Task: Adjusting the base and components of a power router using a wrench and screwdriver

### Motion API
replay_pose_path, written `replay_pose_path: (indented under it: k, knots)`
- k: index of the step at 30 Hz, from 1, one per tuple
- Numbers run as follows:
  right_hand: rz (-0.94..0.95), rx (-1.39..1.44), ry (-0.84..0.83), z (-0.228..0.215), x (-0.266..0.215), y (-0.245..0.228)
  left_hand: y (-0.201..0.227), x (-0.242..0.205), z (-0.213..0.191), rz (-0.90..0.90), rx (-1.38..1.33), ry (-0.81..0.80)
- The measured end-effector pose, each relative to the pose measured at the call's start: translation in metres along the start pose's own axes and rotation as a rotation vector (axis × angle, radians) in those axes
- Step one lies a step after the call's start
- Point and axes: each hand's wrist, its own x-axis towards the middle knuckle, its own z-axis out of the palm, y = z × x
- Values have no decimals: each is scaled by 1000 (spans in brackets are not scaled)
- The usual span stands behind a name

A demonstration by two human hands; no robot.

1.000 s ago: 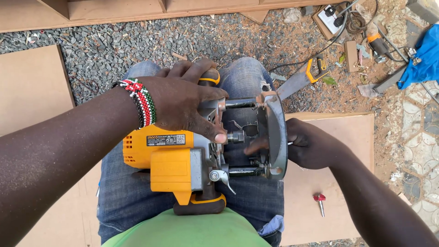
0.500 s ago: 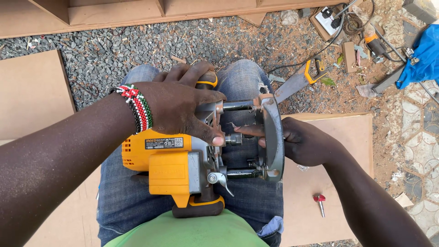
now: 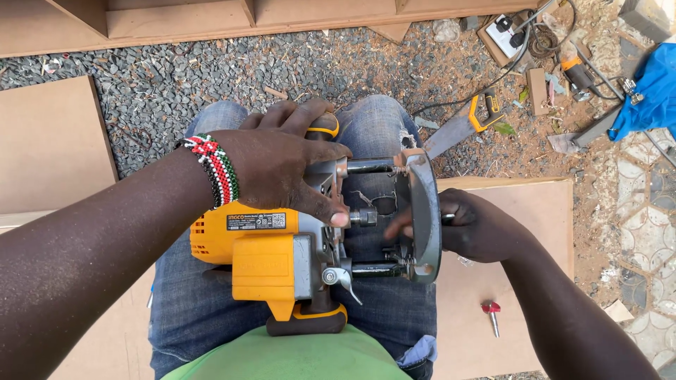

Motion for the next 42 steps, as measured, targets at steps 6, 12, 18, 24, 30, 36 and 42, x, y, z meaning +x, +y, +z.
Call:
replay_pose_path:
  k: [6, 12, 18, 24, 30, 36, 42]
  knots:
    - [43, -451, 199, 0, 19, -3, 4, -2, -6, 2, 18, -26]
    - [-30, -727, 21, 3, 29, -20, 1, -4, -5, -3, -6, -16]
    - [-113, -380, -35, -6, 13, 5, 0, -2, -2, 23, -27, 1]
    - [3, -280, -3, 1, 29, -18, -6, 0, 0, -2, -18, -7]
    - [-155, -801, -1, 2, 37, -20, -7, 1, 3, 7, -21, -10]
    - [-7, -592, -5, 7, 43, -30, -5, -2, -3, -16, -34, -11]
    - [-15, -685, 151, 2, 20, 37, -4, -1, -1, -14, -51, -24]
